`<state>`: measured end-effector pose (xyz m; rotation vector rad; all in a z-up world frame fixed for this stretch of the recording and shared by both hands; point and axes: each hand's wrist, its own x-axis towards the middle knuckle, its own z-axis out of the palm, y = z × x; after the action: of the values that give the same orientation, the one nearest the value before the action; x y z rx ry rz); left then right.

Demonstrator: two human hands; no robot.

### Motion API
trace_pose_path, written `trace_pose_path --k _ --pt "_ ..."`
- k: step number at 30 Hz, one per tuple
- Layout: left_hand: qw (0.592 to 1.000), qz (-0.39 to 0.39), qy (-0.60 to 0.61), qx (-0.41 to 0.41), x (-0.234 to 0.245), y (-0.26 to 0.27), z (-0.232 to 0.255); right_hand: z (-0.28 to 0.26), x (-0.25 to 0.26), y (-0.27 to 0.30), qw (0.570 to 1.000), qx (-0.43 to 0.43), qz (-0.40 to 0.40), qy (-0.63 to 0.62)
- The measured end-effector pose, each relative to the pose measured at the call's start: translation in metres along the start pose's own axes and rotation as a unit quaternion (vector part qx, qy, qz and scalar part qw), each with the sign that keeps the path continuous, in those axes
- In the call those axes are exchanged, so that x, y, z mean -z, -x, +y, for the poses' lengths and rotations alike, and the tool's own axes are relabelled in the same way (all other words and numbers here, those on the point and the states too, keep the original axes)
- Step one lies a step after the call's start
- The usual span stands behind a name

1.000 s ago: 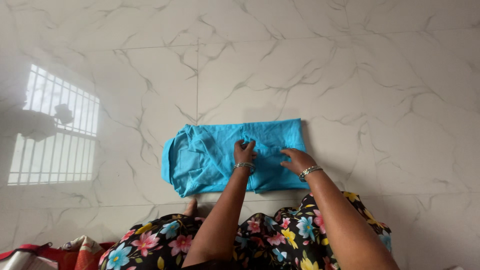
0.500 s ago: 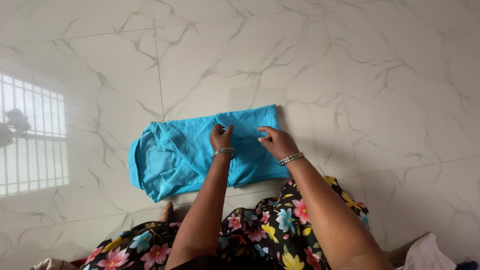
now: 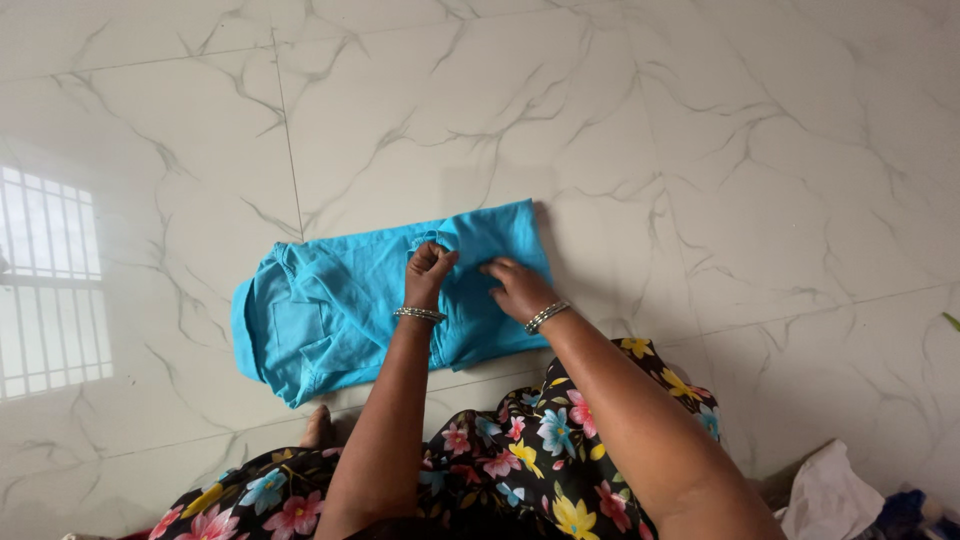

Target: The person sits on the floor and folds a light blue long-sleeved shirt. They smooth the fabric, fold the sleeves and body, and place the folded shirt into a bag.

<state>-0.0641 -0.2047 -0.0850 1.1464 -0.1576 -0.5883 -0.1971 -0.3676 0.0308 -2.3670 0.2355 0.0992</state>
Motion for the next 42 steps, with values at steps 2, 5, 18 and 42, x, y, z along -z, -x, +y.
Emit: trace_pose_path --k 2,5,18,42 --pt "0.997 0.022 -0.074 -0.006 -0.001 0.000 0.011 0.003 -0.006 -0.004 0.999 -0.011 -0.025 0.019" --pt "0.946 0.157 -0.274 -0.065 0.009 0.002 0.023 -0.002 -0.009 -0.007 0.998 -0.039 -0.042 0.039" --pt "0.847 0.326 -0.417 -0.043 0.037 0.047 0.035 -0.021 -0.010 -0.012 0.997 0.024 0.038 0.061" --pt "0.765 0.289 -0.551 -0.164 -0.003 0.103 0.077 0.014 0.053 -0.020 0.944 -0.183 0.159 -0.225"
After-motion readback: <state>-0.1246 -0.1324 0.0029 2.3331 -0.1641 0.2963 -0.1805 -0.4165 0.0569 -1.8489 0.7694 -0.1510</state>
